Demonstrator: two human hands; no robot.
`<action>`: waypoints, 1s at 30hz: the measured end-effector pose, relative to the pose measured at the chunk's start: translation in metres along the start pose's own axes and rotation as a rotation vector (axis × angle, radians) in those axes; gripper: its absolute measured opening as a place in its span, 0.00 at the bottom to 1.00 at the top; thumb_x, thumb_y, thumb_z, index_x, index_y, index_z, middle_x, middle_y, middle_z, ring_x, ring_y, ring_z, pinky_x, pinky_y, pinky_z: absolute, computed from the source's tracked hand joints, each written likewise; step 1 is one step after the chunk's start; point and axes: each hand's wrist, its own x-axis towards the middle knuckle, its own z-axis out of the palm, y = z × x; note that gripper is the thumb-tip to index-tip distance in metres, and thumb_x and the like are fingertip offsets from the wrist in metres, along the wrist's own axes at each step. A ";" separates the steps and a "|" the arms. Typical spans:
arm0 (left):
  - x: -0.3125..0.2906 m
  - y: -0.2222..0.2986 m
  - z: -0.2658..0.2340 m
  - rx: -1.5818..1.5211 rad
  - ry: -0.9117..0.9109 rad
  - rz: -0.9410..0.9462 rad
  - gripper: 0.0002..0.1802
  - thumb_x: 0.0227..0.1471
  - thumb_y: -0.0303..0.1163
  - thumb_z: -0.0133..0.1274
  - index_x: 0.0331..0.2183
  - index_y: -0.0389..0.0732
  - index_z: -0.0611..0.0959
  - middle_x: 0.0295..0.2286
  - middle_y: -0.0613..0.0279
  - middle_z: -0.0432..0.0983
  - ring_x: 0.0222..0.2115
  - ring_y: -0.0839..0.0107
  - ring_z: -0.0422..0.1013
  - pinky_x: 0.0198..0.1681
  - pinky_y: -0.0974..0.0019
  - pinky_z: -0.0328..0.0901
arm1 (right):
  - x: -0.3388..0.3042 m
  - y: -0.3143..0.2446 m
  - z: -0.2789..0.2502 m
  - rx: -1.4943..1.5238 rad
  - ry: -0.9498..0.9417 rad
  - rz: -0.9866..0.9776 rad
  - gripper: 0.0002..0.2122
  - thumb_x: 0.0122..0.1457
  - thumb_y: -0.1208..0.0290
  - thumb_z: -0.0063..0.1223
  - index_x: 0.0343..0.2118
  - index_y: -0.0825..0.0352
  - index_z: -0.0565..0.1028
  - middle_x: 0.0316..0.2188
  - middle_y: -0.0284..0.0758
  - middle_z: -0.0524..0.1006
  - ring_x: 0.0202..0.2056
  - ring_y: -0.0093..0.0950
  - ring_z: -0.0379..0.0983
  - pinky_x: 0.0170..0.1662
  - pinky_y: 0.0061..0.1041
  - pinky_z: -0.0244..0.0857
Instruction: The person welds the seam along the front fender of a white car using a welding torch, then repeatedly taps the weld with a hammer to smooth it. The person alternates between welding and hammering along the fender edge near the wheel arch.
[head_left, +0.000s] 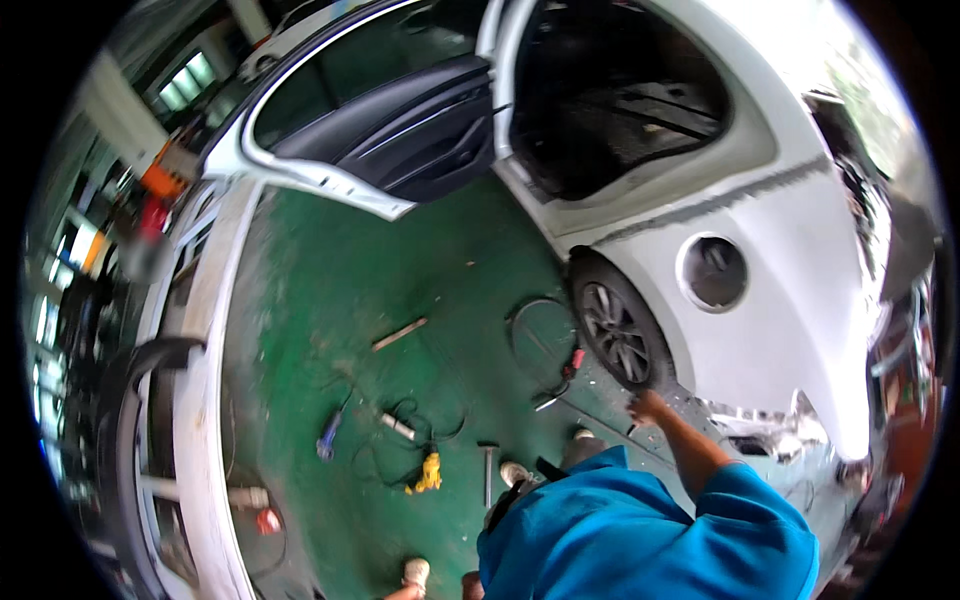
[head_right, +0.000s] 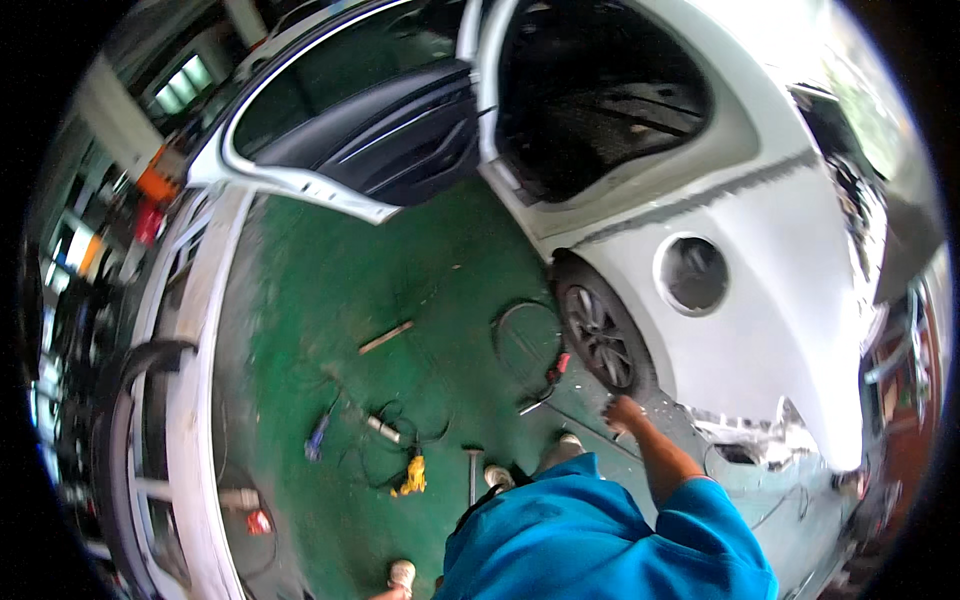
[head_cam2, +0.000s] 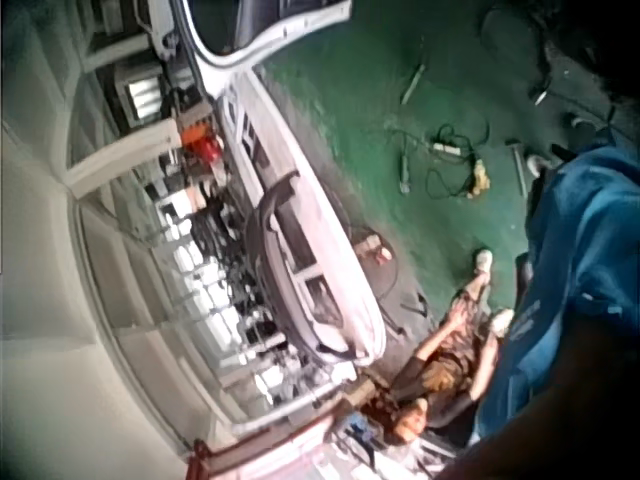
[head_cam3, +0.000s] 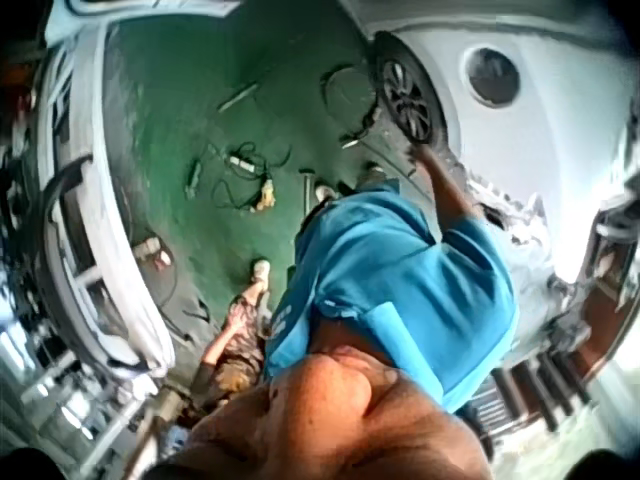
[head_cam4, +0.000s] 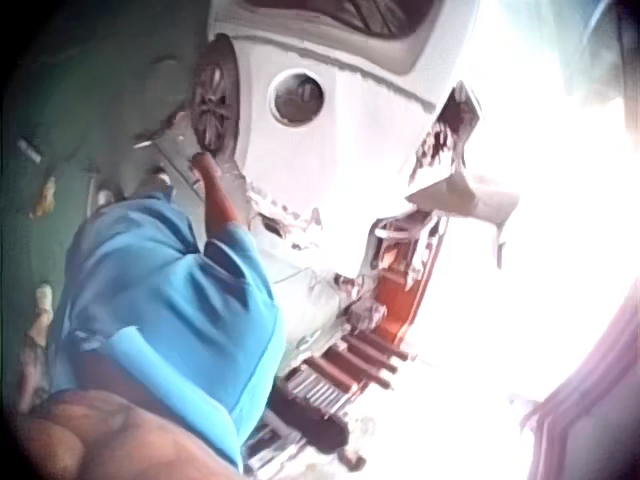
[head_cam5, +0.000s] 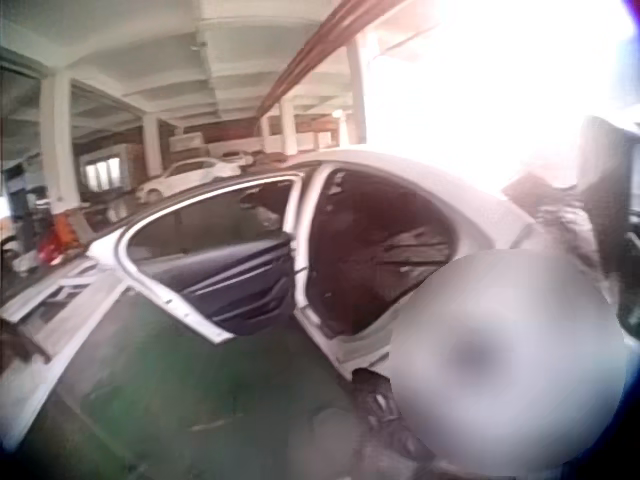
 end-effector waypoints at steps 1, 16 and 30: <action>0.029 0.004 -0.017 -0.026 -0.033 0.056 0.13 0.55 0.32 0.56 0.43 0.41 0.82 0.33 0.54 0.80 0.30 0.55 0.76 0.35 0.50 0.74 | 0.011 0.000 -0.008 0.171 0.074 0.117 0.15 0.55 0.55 0.57 0.41 0.55 0.81 0.49 0.31 0.78 0.50 0.33 0.73 0.50 0.38 0.70; 0.388 0.210 -0.185 -0.604 -0.449 -0.023 0.33 0.59 0.48 0.54 0.60 0.42 0.70 0.57 0.41 0.69 0.53 0.40 0.69 0.53 0.32 0.63 | 0.097 -0.114 -0.024 1.522 -0.338 1.155 0.13 0.55 0.66 0.50 0.28 0.68 0.84 0.30 0.45 0.83 0.33 0.43 0.82 0.39 0.45 0.74; 0.553 0.473 -0.246 0.767 -0.439 0.549 0.14 0.58 0.37 0.52 0.40 0.40 0.86 0.33 0.49 0.83 0.28 0.53 0.78 0.30 0.54 0.71 | 0.222 0.084 -0.293 1.737 0.683 1.030 0.23 0.58 0.61 0.59 0.52 0.71 0.77 0.34 0.45 0.84 0.31 0.31 0.83 0.37 0.33 0.75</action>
